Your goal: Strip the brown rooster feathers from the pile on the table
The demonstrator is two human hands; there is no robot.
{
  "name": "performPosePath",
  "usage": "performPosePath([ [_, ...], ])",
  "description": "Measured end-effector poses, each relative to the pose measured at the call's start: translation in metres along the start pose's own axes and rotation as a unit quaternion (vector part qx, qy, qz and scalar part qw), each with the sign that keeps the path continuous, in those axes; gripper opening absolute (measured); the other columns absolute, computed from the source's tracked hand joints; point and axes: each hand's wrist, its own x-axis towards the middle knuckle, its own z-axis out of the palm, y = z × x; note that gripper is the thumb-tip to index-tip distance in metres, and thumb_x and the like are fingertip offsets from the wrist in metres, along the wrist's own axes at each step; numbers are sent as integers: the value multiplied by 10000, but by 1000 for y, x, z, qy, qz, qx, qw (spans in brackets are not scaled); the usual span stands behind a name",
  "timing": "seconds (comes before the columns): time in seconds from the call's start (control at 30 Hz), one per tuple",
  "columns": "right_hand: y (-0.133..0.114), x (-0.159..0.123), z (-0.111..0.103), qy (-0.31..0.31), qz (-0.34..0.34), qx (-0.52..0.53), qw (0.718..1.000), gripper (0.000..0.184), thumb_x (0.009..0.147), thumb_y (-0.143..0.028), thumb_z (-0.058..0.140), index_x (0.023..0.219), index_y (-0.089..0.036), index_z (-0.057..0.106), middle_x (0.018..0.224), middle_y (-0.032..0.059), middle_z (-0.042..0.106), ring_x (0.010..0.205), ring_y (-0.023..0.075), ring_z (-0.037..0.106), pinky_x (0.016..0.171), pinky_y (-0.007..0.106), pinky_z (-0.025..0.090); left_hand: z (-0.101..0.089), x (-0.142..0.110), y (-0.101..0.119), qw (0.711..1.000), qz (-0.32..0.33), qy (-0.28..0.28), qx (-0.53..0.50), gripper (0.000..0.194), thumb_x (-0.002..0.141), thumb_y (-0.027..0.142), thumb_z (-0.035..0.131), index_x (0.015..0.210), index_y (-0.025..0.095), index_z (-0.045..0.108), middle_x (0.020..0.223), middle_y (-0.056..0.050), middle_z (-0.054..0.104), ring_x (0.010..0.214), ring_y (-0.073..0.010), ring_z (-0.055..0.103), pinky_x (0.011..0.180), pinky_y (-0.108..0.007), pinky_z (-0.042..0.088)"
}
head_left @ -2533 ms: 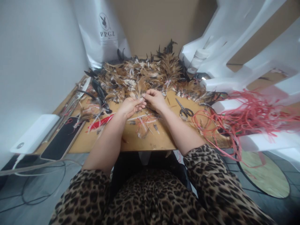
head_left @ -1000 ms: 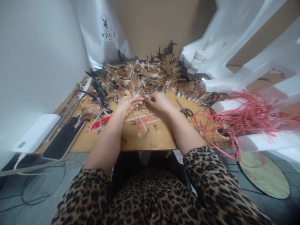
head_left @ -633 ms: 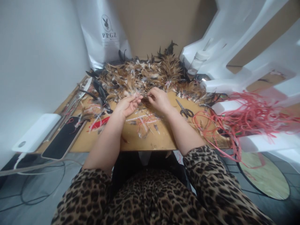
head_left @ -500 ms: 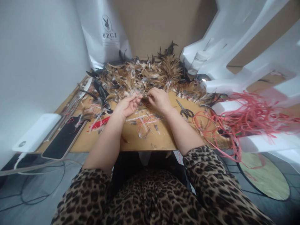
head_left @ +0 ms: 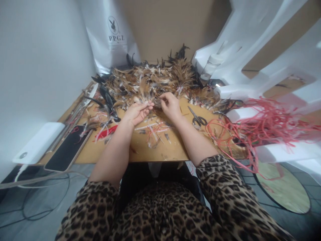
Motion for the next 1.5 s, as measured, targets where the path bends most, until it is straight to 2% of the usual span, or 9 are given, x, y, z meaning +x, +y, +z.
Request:
performPosePath([
  [0.13,-1,5,2,22,158,151,976,164,753,-237,487,852,-151,586,795,37,604,662,117,497,650,249,404,3,-2,0,999,32,-12,34,75,781,83,582,819,67,645,760,-91,693,621,-87,650,536,-126,504],
  [0.27,-7,6,6,-83,322,388,860,258,688,-394,612,801,-163,592,664,-13,583,492,60,412,472,194,320,5,-5,0,999,35,-7,39,78,772,103,603,832,81,648,742,-74,690,618,-84,648,562,-135,508],
  [0.4,-13,3,8,-173,334,543,751,343,610,-419,714,799,-161,590,668,-24,590,483,37,405,448,172,296,5,-6,-2,999,23,-29,24,73,779,109,596,823,88,650,706,-60,682,597,-73,640,576,-134,512],
  [0.53,-16,1,8,-192,322,596,710,334,575,-352,763,741,-163,543,640,-42,581,496,37,420,460,167,303,6,-7,-3,999,0,-54,5,77,792,81,569,799,84,646,670,-51,673,571,-64,630,550,-122,504],
  [0.63,-16,2,7,-169,319,590,722,351,570,-350,769,696,-168,497,622,-49,574,488,35,411,462,167,298,5,-5,-3,999,-18,-38,2,86,802,80,562,832,83,643,713,-62,688,572,-64,637,534,-114,498],
  [0.8,-12,5,7,-98,296,522,794,360,577,-402,752,639,-174,480,477,-81,442,437,39,356,444,176,260,3,0,-4,998,-1,23,56,145,769,138,629,888,57,642,750,-103,701,602,-114,666,501,-138,499],
  [0.93,-9,6,8,-56,302,466,830,355,568,-413,745,619,-173,489,462,-78,429,423,42,337,432,186,233,5,-1,-7,996,4,19,90,139,749,140,650,851,46,648,761,-117,702,589,-120,664,497,-148,500],
  [1.27,-19,3,11,-51,304,454,836,243,581,-327,695,622,-159,524,483,-63,490,431,44,366,446,189,270,6,-1,-13,992,15,-4,128,98,731,142,657,739,45,649,686,-106,689,550,-95,636,499,-143,483],
  [1.5,-19,1,15,-49,305,445,841,305,555,-366,730,618,-161,514,496,-61,502,447,49,392,461,190,297,7,-2,-14,985,29,-16,170,141,718,165,674,652,48,633,575,-74,642,469,-72,584,468,-143,455],
])
